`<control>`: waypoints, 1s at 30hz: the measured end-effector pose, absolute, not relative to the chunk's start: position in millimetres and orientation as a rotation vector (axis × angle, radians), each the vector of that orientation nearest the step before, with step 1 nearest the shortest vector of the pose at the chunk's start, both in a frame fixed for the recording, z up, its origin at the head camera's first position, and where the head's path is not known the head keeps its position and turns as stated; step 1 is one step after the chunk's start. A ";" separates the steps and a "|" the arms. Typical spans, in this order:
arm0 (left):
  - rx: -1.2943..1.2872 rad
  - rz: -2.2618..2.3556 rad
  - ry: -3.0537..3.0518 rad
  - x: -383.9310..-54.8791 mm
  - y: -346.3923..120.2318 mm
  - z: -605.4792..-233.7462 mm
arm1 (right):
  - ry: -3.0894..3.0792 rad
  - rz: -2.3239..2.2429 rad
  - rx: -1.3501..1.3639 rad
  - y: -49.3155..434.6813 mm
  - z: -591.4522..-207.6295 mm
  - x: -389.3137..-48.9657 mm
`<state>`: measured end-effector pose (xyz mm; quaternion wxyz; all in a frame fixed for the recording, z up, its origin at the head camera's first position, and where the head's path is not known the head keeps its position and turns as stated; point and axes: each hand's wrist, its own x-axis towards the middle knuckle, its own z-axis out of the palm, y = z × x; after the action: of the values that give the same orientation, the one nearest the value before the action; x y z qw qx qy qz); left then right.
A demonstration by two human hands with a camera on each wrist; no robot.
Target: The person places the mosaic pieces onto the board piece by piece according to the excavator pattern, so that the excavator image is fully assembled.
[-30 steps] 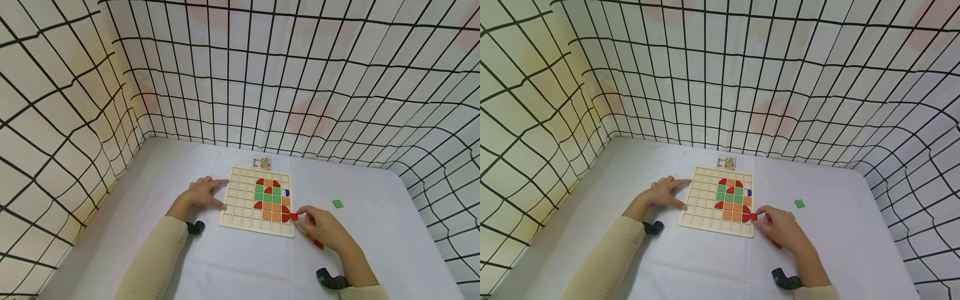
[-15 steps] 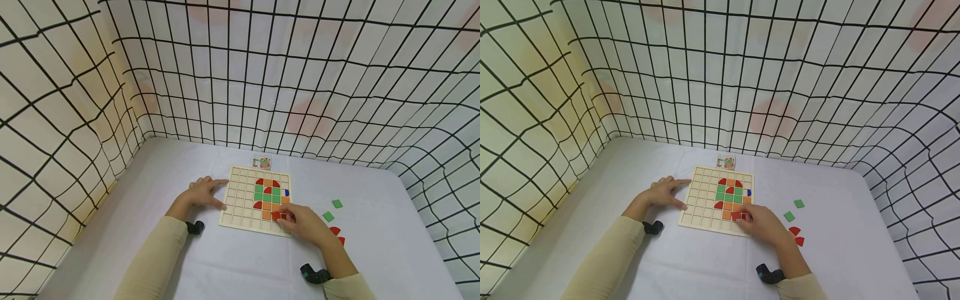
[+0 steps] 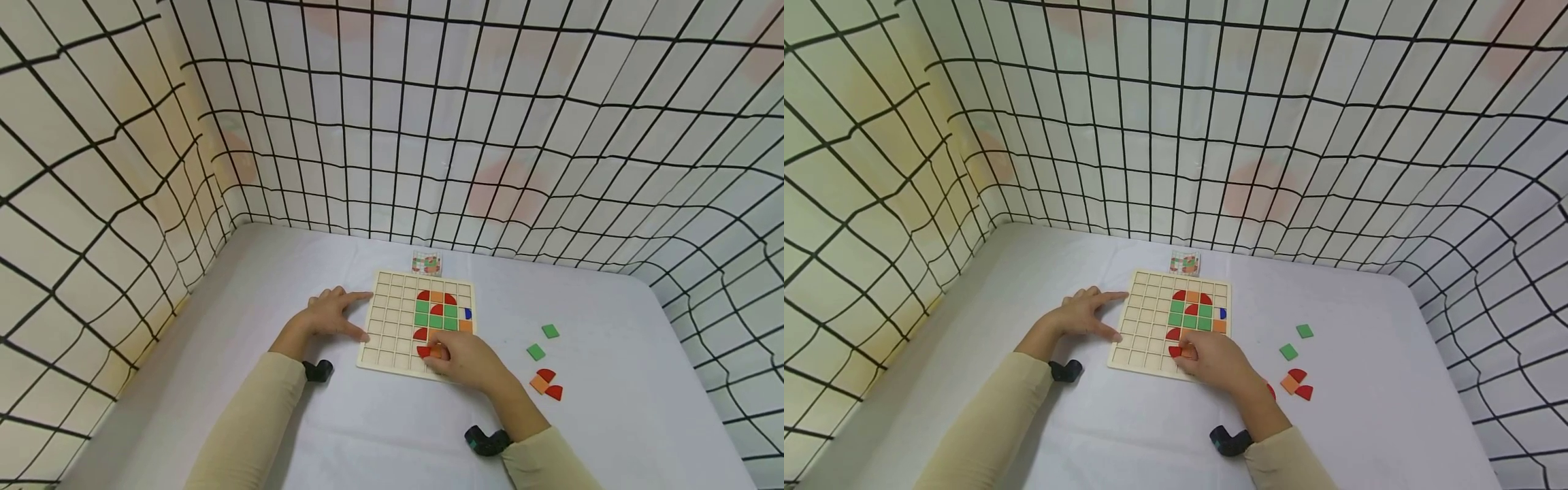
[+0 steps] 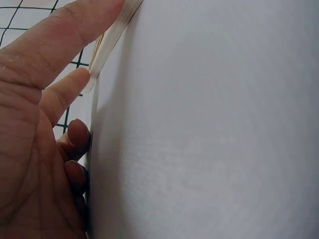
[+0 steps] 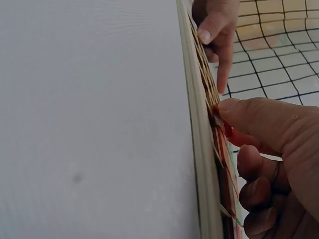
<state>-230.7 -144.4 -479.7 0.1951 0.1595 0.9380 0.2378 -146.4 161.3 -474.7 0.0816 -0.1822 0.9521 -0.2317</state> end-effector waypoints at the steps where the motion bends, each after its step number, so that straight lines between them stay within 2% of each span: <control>1: 0.445 0.666 2.628 -230.8 -144.5 -479.6 | 2.855 -0.678 -0.545 159.3 -476.6 -147.4; 30: 0.439 0.666 2.639 -232.9 -144.8 -483.8 | 2.914 -0.676 -0.465 149.7 -479.9 -152.5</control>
<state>-232.9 -144.8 -483.8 0.1913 0.1563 0.9395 0.2372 -152.5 149.7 -479.9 0.0572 -0.1533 0.9610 -0.2231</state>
